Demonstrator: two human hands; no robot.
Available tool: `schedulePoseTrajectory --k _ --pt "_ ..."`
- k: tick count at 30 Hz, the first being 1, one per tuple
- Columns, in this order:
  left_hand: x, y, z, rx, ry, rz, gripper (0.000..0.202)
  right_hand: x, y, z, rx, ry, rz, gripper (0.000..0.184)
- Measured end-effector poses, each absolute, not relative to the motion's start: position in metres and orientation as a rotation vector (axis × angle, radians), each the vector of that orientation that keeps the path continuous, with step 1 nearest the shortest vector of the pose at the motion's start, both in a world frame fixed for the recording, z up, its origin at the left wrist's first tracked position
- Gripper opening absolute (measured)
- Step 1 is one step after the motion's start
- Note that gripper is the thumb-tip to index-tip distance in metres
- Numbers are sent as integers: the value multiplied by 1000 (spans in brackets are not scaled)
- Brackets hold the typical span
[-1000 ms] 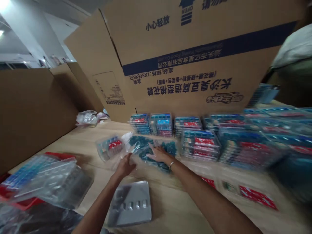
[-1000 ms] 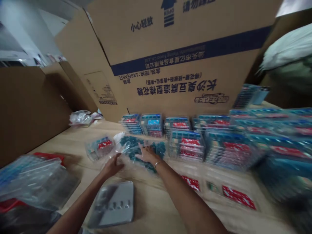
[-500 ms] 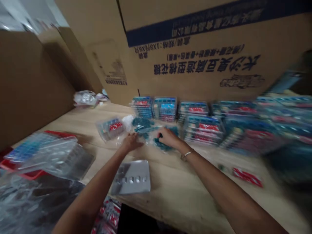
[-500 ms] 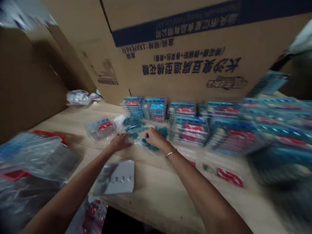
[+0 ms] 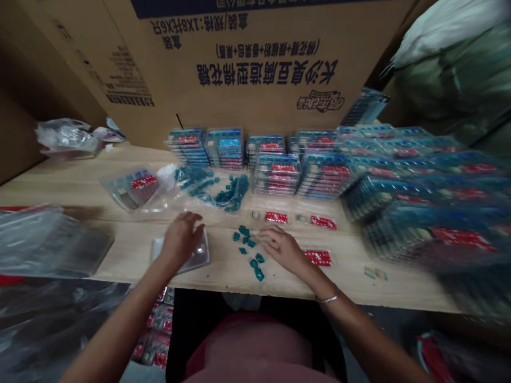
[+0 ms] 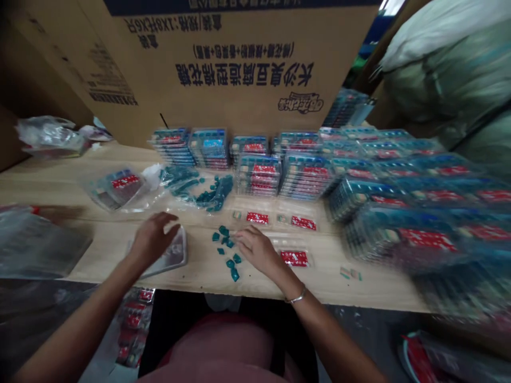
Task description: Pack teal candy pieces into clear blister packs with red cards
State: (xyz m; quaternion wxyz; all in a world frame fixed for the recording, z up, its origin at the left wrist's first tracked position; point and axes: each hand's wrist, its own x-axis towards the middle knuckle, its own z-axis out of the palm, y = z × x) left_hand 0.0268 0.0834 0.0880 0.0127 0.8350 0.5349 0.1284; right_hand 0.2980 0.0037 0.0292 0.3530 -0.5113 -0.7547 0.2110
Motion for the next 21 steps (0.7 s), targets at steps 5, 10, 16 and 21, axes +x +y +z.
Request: schedulePoseTrajectory --k 5,10,16,21 --pt "91 43 60 2564 1430 98 19 301 -12 45 -1551 -1962 449 15" --pt "108 41 46 2523 1526 121 23 312 -35 52 -1700 -2005 381 16" --pt "100 14 45 2326 1436 471 15 299 -41 41 -1534 -2177 502 20" --pt "104 0 45 2016 1104 670 18 278 -39 37 -1507 -1957 621 22"
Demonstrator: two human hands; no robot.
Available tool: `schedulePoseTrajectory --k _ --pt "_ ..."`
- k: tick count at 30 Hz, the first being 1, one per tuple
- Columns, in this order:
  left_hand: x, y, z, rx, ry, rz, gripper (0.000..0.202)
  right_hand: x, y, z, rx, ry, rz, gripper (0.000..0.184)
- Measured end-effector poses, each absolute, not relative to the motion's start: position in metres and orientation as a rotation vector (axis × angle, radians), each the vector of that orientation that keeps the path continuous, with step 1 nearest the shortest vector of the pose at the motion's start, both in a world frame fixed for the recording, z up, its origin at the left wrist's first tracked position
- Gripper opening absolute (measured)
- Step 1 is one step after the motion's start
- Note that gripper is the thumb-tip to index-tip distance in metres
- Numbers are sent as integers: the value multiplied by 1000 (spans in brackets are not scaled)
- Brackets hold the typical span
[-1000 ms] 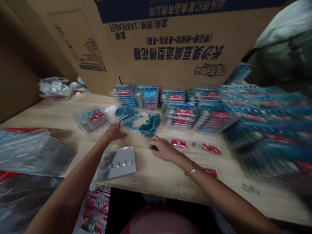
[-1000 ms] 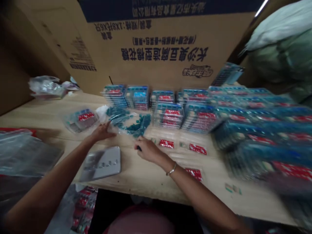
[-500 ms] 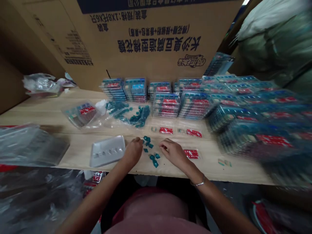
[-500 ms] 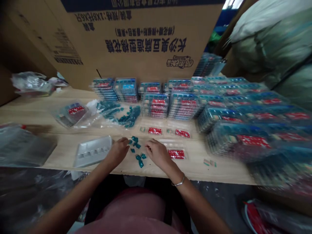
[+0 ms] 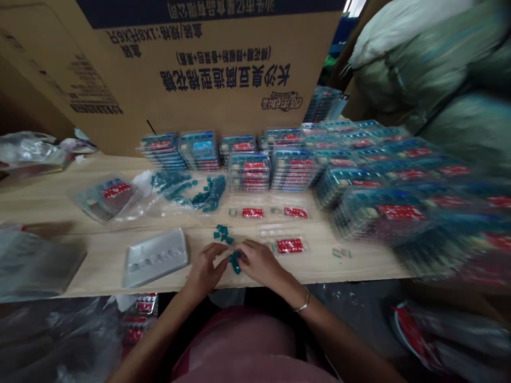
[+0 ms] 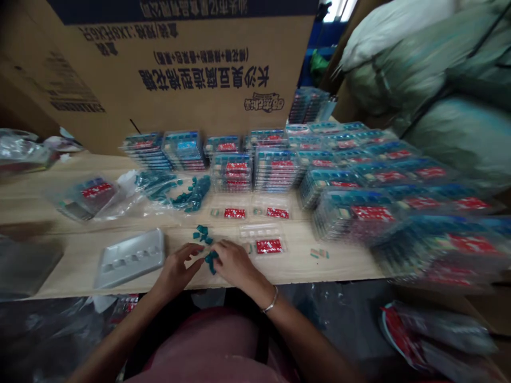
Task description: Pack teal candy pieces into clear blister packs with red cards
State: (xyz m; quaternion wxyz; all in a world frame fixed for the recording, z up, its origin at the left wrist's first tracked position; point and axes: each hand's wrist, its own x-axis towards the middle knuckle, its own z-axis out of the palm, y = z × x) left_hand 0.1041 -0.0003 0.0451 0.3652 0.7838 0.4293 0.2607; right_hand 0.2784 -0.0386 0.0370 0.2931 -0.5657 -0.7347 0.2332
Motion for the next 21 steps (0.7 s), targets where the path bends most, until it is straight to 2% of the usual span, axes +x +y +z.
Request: schedulePoseTrajectory --k 5,7,10,13,16,18,21 --pt "117 -7 47 1356 820 707 25 279 -57 38 -1271 -1478 1071 12" --pt "128 -12 44 1171 828 744 31 280 -65 38 -1256 -1444 1064 9" --pt "141 -18 37 1053 819 772 37 282 -70 33 -1264 -1573 858 17" --pt "127 -13 42 1349 904 778 31 290 -62 22 -1305 -1725 633 16" --pt "75 1 64 1993 1287 784 26 297 -47 13 -1449 -1907 378 17" --pt "30 15 80 2319 1534 588 34 298 -40 15 -1518 -1997 190 23" --pt "-26 38 87 2507 1511 200 42 286 -41 26 -1476 -2111 131 25"
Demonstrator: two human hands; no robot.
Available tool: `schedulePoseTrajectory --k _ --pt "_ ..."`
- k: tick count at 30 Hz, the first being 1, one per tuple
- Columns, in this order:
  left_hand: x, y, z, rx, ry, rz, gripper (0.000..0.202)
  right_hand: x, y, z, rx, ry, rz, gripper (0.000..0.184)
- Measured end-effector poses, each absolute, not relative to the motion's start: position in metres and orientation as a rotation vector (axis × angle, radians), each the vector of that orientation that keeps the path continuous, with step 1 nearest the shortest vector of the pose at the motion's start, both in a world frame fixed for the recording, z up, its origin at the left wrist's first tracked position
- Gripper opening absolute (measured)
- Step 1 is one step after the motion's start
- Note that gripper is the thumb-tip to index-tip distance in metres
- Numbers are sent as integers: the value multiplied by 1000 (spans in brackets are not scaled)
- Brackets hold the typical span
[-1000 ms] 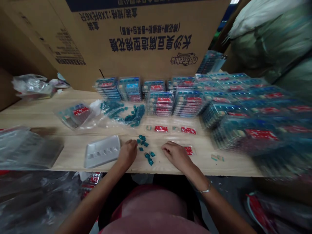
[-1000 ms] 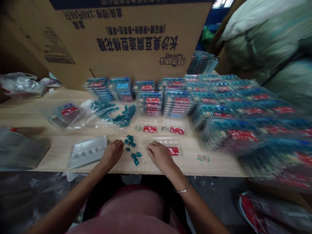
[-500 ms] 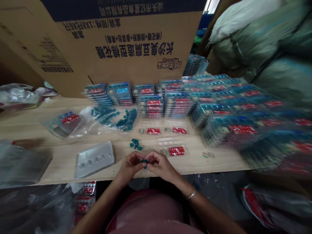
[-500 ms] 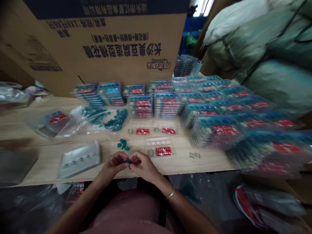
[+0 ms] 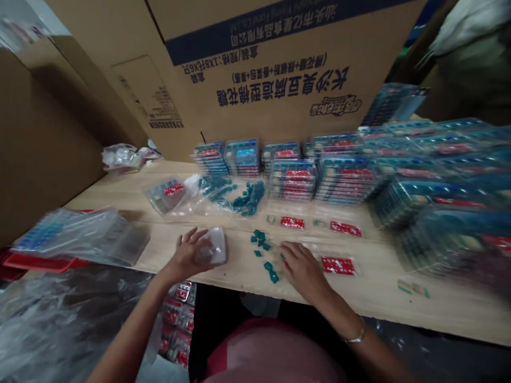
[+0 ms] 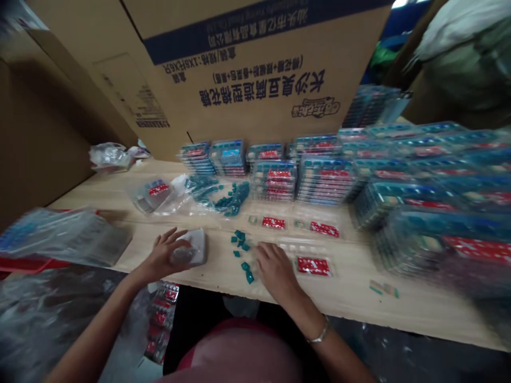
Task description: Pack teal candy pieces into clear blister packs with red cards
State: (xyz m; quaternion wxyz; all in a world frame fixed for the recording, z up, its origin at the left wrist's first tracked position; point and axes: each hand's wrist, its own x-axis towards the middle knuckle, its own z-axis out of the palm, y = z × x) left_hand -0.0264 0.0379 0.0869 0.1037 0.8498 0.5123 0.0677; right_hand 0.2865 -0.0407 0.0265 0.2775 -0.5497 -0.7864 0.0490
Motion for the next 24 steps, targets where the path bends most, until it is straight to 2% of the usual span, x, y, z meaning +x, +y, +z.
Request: schedulePoseTrajectory --k 3,7,12,17,21,24 --pt "-56 59 76 2596 1320 237 40 265 -51 33 -1380 -2250 292 26" --pt "-67 78 63 2655 1253 330 41 251 -61 20 -1416 -2325 421 47" --pt "-71 87 62 2683 1266 323 40 258 -57 12 -1538 -2264 527 47" --pt "-85 91 44 2796 1169 492 36 259 -59 21 -1513 -2206 501 42" --pt "-93 105 16 2864 1168 752 30 260 -56 15 -1468 -2200 393 42" --pt "-89 104 11 2975 1093 828 27 261 -53 11 -1412 -2179 279 42"
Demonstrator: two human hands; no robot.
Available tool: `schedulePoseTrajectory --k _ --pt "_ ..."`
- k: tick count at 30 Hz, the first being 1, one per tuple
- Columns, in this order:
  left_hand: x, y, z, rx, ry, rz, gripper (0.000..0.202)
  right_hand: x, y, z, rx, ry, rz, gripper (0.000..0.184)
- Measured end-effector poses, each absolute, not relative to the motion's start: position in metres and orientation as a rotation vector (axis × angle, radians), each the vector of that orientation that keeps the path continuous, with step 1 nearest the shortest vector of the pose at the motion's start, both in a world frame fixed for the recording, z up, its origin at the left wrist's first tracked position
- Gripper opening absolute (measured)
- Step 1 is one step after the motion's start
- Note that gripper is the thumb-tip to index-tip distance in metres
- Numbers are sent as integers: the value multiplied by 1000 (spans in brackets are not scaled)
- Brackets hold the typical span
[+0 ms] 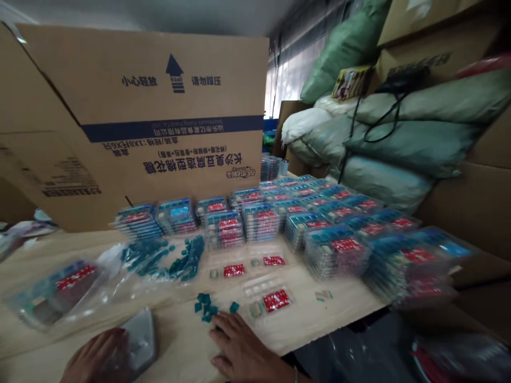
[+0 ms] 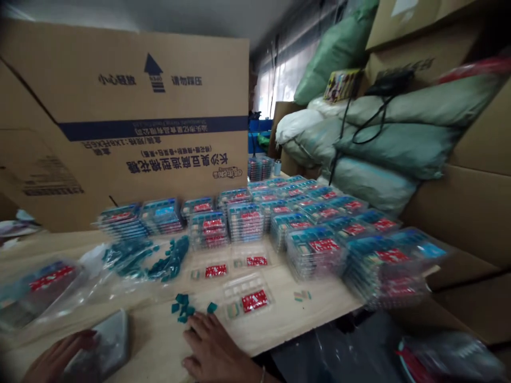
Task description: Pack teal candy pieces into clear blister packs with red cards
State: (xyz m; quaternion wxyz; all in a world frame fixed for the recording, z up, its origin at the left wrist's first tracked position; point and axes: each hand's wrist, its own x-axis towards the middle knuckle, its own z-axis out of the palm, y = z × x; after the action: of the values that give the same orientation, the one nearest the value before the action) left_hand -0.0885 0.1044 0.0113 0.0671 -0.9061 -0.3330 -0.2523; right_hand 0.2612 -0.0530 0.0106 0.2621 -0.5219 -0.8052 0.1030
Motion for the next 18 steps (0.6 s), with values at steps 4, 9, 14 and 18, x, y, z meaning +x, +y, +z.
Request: schedulePoseTrajectory --k 4,9,14,18 --pt "-68 81 31 -2846 -889 -402 32 271 -62 16 -1356 -2019 118 24" --pt "-50 63 61 -2940 -970 -266 30 306 -87 23 -1462 -1757 43 26" --pt "-44 41 106 -2713 -1183 -514 23 313 -106 15 -1507 -1852 152 29" --pt "1 -3 111 -2698 -949 -544 13 290 -95 9 -1386 -2005 290 29"
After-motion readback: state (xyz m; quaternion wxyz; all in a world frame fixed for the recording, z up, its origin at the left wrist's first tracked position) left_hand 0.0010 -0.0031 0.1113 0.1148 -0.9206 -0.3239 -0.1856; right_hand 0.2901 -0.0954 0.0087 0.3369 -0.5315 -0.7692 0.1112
